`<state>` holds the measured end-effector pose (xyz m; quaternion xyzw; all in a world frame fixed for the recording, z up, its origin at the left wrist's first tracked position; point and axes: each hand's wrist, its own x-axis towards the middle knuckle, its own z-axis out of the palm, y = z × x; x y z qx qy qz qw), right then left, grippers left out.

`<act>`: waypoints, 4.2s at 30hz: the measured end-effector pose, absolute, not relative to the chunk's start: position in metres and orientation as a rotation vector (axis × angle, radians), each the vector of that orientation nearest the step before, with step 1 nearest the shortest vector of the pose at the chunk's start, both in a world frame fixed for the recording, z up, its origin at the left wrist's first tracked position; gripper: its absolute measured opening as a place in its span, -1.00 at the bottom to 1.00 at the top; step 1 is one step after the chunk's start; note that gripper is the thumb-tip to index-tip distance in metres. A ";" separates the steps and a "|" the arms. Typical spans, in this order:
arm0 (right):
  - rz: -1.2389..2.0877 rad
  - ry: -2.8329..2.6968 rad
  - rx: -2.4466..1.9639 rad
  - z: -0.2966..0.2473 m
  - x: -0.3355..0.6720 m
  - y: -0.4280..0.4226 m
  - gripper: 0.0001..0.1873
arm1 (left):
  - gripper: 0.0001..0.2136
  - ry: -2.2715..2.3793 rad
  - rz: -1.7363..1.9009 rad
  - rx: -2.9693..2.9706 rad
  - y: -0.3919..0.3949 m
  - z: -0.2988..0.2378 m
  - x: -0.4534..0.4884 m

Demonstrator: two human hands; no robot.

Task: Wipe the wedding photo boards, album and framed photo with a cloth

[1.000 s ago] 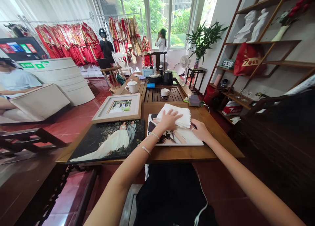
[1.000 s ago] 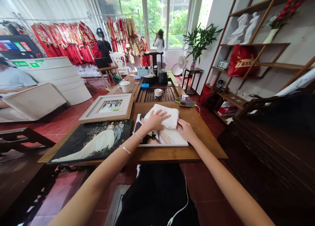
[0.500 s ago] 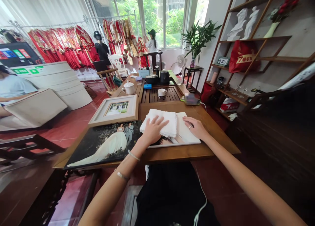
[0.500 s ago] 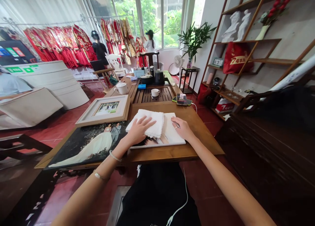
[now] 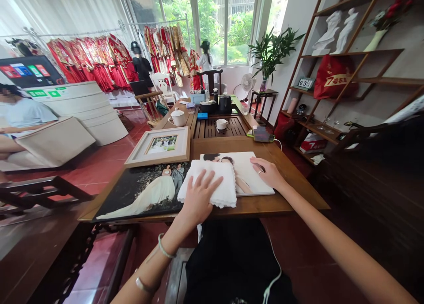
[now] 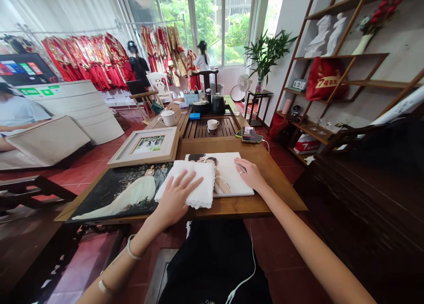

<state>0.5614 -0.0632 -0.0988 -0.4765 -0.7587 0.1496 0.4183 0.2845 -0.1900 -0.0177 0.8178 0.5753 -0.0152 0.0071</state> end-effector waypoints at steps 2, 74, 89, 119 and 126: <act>0.376 -1.905 -1.198 -0.099 0.562 -0.063 -0.69 | -0.19 1.779 -0.061 2.562 -0.179 -0.015 0.286; 0.434 -1.990 -1.052 -0.090 0.561 -0.068 -0.64 | -0.36 1.925 0.207 2.605 -0.155 -0.042 0.394; 0.418 -1.939 -1.123 -0.097 0.563 -0.063 -0.55 | -0.32 1.794 0.173 2.640 -0.179 -0.036 0.374; 0.331 -1.914 -1.160 -0.097 0.562 -0.064 -0.67 | -0.20 1.625 0.172 2.737 -0.213 -0.042 0.296; 0.268 -1.902 -1.124 -0.081 0.560 -0.072 -0.69 | -0.24 1.480 0.398 2.645 -0.214 -0.045 0.285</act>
